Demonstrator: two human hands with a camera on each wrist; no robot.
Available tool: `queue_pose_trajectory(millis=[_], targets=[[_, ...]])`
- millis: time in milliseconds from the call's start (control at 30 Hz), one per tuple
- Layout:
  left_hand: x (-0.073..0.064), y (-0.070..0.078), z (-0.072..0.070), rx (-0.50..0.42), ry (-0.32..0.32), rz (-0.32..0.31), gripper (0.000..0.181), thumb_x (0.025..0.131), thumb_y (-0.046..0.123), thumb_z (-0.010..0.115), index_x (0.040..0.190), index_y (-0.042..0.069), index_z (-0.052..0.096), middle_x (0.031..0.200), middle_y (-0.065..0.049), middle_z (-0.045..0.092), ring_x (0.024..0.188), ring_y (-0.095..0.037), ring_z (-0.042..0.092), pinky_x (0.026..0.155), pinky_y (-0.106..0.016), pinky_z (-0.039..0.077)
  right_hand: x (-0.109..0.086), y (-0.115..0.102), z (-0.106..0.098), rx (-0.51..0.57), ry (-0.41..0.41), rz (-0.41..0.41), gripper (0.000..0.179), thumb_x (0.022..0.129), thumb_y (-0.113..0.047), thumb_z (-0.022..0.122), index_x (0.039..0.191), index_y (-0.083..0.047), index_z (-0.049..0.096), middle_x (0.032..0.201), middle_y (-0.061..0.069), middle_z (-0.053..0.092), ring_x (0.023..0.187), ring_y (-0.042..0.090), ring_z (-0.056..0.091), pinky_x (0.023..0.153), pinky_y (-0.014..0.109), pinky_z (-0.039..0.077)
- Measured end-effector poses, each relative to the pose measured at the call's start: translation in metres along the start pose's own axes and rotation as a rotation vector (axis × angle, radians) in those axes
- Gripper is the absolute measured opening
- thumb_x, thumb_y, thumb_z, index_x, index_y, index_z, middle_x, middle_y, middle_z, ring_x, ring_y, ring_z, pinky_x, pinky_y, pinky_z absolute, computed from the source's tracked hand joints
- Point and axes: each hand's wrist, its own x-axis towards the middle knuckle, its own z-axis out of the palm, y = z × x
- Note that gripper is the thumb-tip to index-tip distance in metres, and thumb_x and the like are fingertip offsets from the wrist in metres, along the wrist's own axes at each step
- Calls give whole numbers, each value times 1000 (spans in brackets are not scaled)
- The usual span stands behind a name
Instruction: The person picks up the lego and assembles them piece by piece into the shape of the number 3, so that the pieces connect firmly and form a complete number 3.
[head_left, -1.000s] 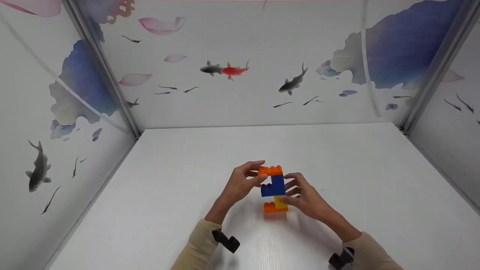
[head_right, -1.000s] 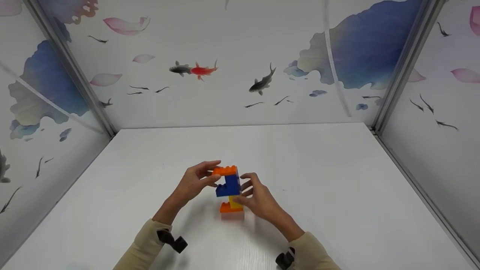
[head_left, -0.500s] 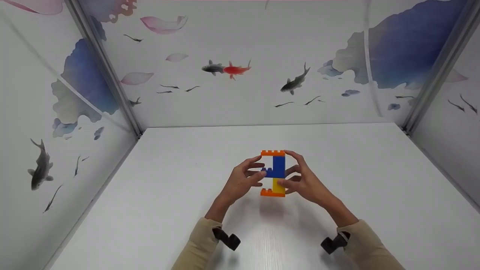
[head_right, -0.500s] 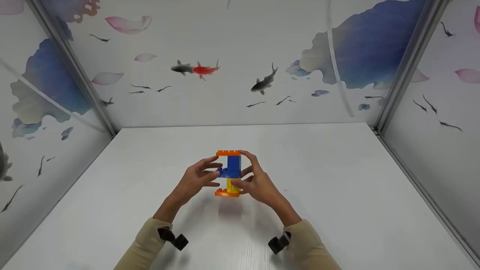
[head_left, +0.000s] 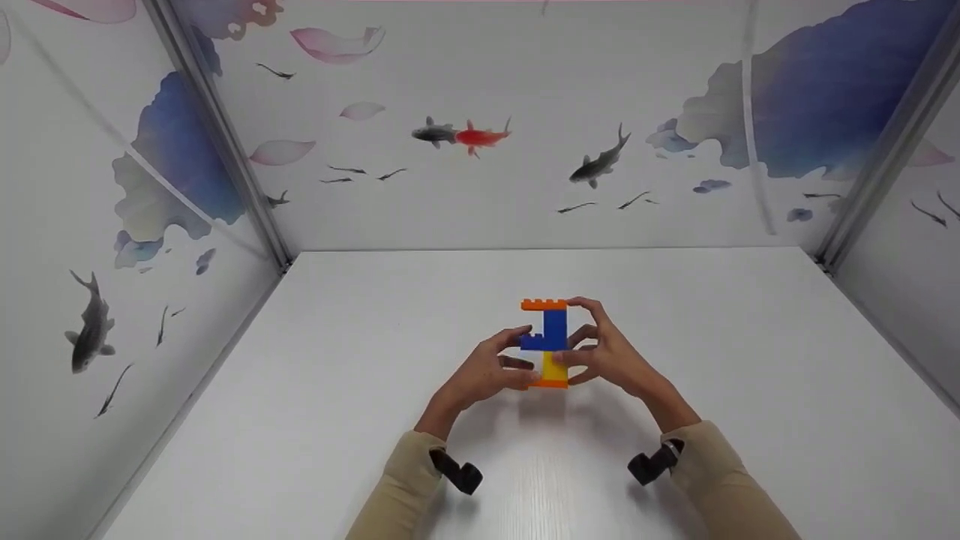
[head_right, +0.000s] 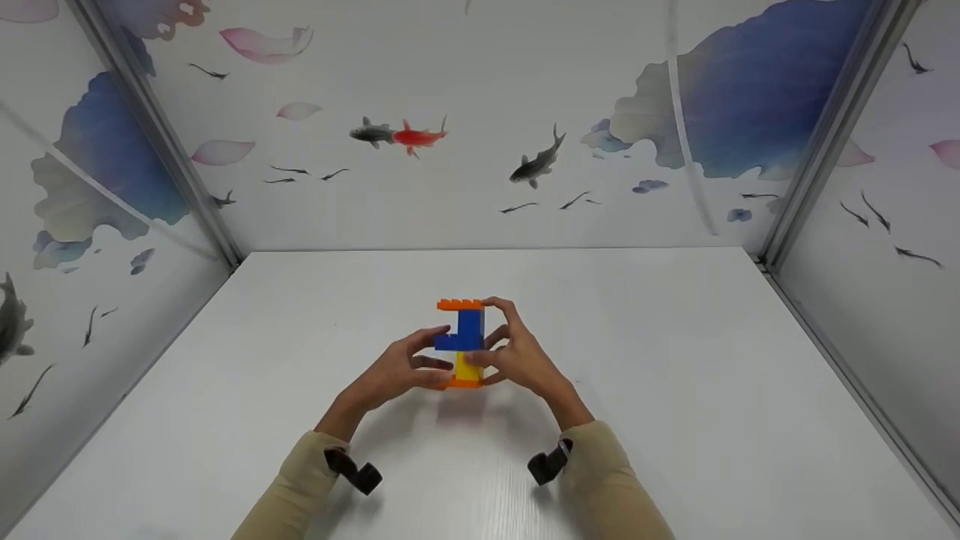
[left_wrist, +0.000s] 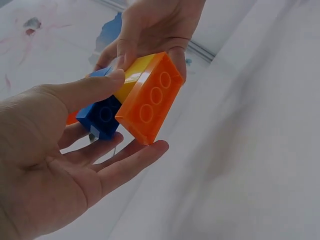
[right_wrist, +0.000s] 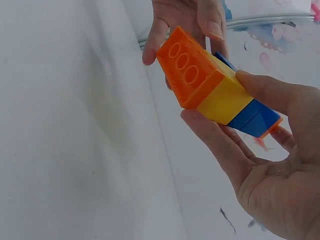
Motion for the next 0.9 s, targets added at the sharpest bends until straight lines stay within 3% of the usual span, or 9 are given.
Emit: queue_pose_trajectory(millis=[167,433,667,900], targets=[[6,-9,2,-7,42,1,81,86,19,79,155,18,36,151,-16,49,125,-32,63,100,-42,56,9,11,-6,21,44,47,87,88,-23,77,153,-36,21,125,24,53,107,32,67,76,45,63],[15,-22,11,-77,123,-45,67,90,11,74,150,17,44,145,-14,55,125,-29,63,100,-38,55,20,25,-11,-7,59,138,89,90,-29,75,157,-37,16,142,26,45,121,40,61,83,41,62],[22,-29,14,-71,183,-58,60,92,12,72,148,15,49,139,-13,61,122,-30,64,97,-38,57,28,26,-6,-29,63,157,85,94,-27,71,159,-36,16,147,28,43,124,43,59,89,43,60],[34,-31,22,-37,289,-125,55,91,17,74,142,12,54,135,-12,63,122,-26,64,100,-37,55,32,31,1,-31,101,192,81,95,-22,69,160,-32,20,147,28,44,127,43,57,95,44,58]])
